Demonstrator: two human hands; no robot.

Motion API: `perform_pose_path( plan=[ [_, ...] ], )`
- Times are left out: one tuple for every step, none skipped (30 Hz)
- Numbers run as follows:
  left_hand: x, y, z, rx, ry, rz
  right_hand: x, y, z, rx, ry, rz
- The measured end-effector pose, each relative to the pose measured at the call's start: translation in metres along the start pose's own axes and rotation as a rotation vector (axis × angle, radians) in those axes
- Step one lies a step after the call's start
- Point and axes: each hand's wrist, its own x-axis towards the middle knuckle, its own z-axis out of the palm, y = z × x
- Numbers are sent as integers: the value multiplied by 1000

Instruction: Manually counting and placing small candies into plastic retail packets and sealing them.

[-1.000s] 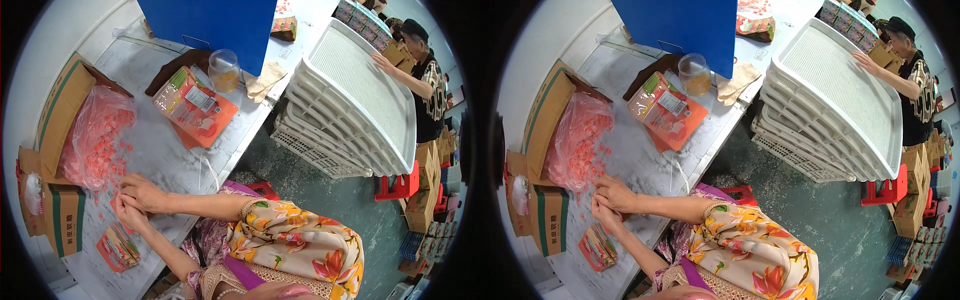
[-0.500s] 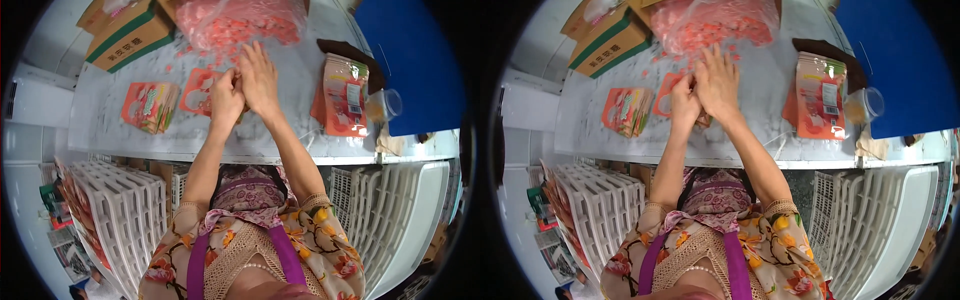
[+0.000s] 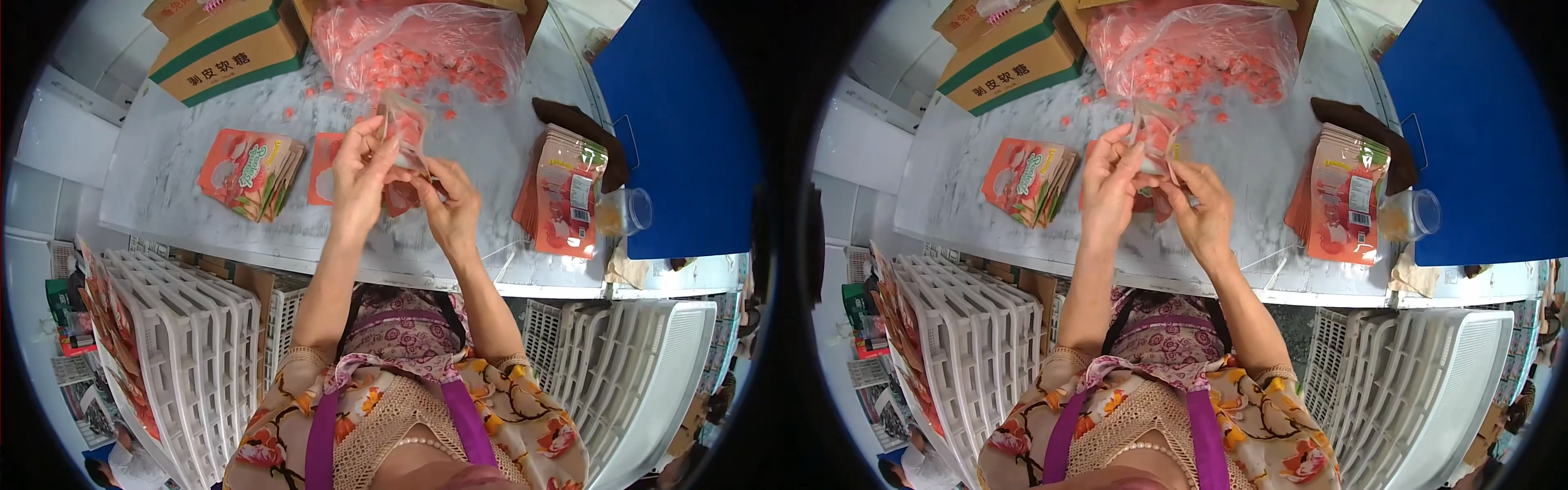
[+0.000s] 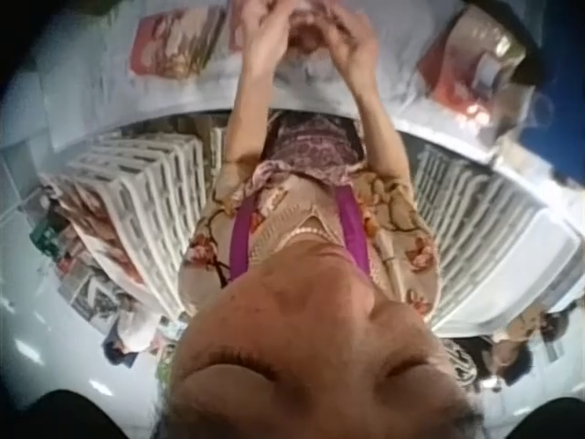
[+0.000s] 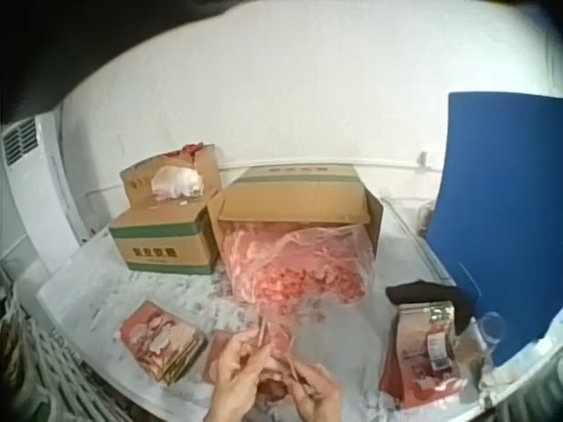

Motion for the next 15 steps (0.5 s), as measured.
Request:
perform_pose_path(
  plan=[
    [2,4,-11,-30,-74,-26,1,1,0,-6,-3,0],
    [2,21,-21,-87,-77,-102,3,4,-2,-57,1,-37],
    [7,24,-33,-87,-69,-97,6,8,-5,-108,5,-74],
    [12,27,-48,275,62,142,8,7,-6,-102,-16,-77],
    [16,24,-59,641,188,371,11,9,-7,-27,-27,-46],
    [19,13,-63,422,194,290,12,10,-9,48,-37,-14],
    [22,-2,-72,425,208,290,13,9,-9,53,-50,-11],
    [24,-14,-80,222,108,168,15,5,-9,72,-97,4],
    [24,-25,-88,17,8,47,16,3,-8,91,-144,20],
    [20,-25,-81,-78,23,78,19,6,-8,92,-149,24],
    [13,-30,-73,-79,31,75,23,9,-8,79,-71,70],
    [7,-36,-65,-26,54,135,24,10,-7,64,8,115],
    [1,-43,-53,27,78,193,22,3,-2,61,1,119],
    [-2,-44,-36,133,79,329,20,-8,10,-25,-43,10],
    [-8,-45,-33,-124,116,248,19,-14,17,-110,-88,-100]
  ],
)
